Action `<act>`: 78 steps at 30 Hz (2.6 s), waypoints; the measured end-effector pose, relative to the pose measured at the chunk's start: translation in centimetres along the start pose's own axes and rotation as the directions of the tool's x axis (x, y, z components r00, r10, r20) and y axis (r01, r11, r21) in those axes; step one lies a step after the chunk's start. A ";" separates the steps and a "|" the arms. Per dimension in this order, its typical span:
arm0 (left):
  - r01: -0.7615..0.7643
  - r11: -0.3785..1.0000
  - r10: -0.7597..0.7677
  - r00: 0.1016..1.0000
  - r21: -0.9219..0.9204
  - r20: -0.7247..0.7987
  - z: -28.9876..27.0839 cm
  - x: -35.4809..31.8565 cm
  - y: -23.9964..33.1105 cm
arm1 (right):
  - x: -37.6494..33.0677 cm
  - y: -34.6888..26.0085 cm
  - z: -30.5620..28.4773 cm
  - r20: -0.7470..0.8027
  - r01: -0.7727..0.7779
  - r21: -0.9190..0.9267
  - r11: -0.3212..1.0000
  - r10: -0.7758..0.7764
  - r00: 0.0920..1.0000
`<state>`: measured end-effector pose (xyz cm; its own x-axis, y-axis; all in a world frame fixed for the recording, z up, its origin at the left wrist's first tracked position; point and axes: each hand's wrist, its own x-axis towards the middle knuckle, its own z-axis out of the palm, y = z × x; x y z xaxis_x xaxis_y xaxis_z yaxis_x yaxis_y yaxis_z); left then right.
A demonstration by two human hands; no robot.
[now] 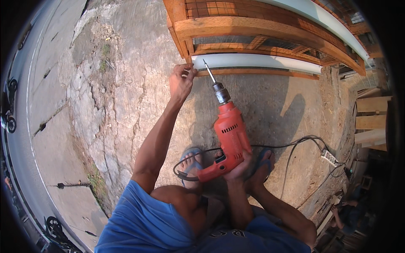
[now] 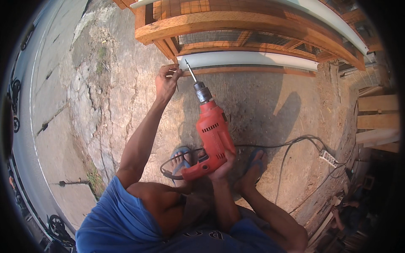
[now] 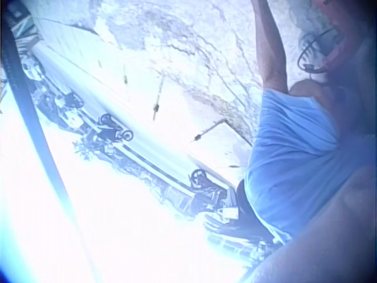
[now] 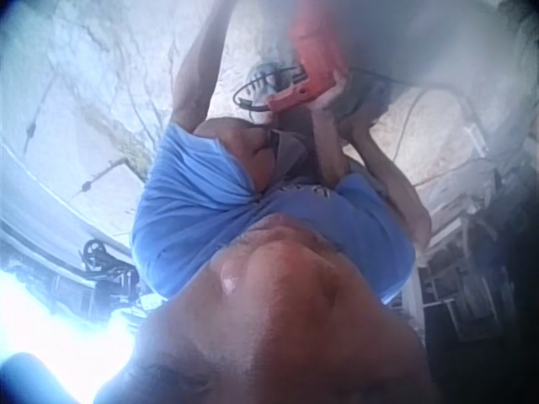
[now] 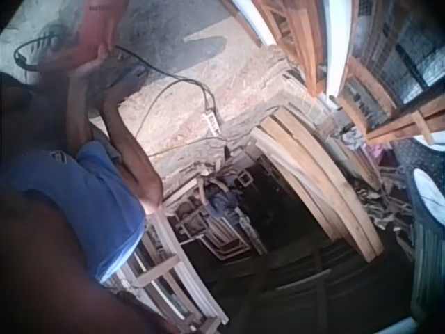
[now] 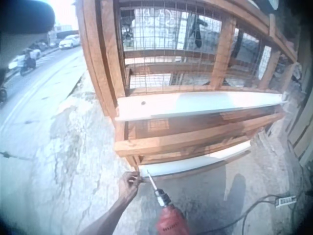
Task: The person uses a red corded drill to attach white curved plastic pieces to a wooden frame. They position each piece, drill screws into it, and repeat the process for multiple sections of the frame.
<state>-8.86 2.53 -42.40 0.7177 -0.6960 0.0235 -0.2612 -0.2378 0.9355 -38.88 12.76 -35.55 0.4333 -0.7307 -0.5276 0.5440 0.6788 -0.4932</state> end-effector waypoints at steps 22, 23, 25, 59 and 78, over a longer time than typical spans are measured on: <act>-0.422 0.885 0.432 0.902 0.195 -0.007 0.4 1.1 -1.0 | -0.8 -0.8 2.0 -0.033 0.116 -0.214 0.970 -0.125 0.992; -0.413 0.890 0.420 0.907 0.192 0.001 0.4 1.1 -1.0 | -0.9 -0.5 2.2 -0.065 0.114 -0.239 0.964 -0.133 0.989; -0.377 0.909 0.381 0.924 0.177 0.007 0.4 1.1 -1.0 | -0.8 0.3 2.6 -0.060 0.123 -0.238 0.963 -0.141 0.988; -0.376 0.921 0.379 0.925 0.102 -0.010 0.4 0.9 -0.7 | 1.7 3.6 3.9 -0.078 0.170 -0.264 0.949 -0.197 0.977; -0.385 0.923 0.385 0.922 0.006 -0.051 0.0 1.3 -0.9 | 1.8 5.4 6.3 -0.174 0.187 -0.213 0.959 -0.225 0.959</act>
<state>-7.69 1.79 -43.25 0.5938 -0.6986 0.3993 -0.5212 0.0442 0.8523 -30.63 14.67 -34.84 0.1681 -0.8405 -0.5151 0.4499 0.5304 -0.7185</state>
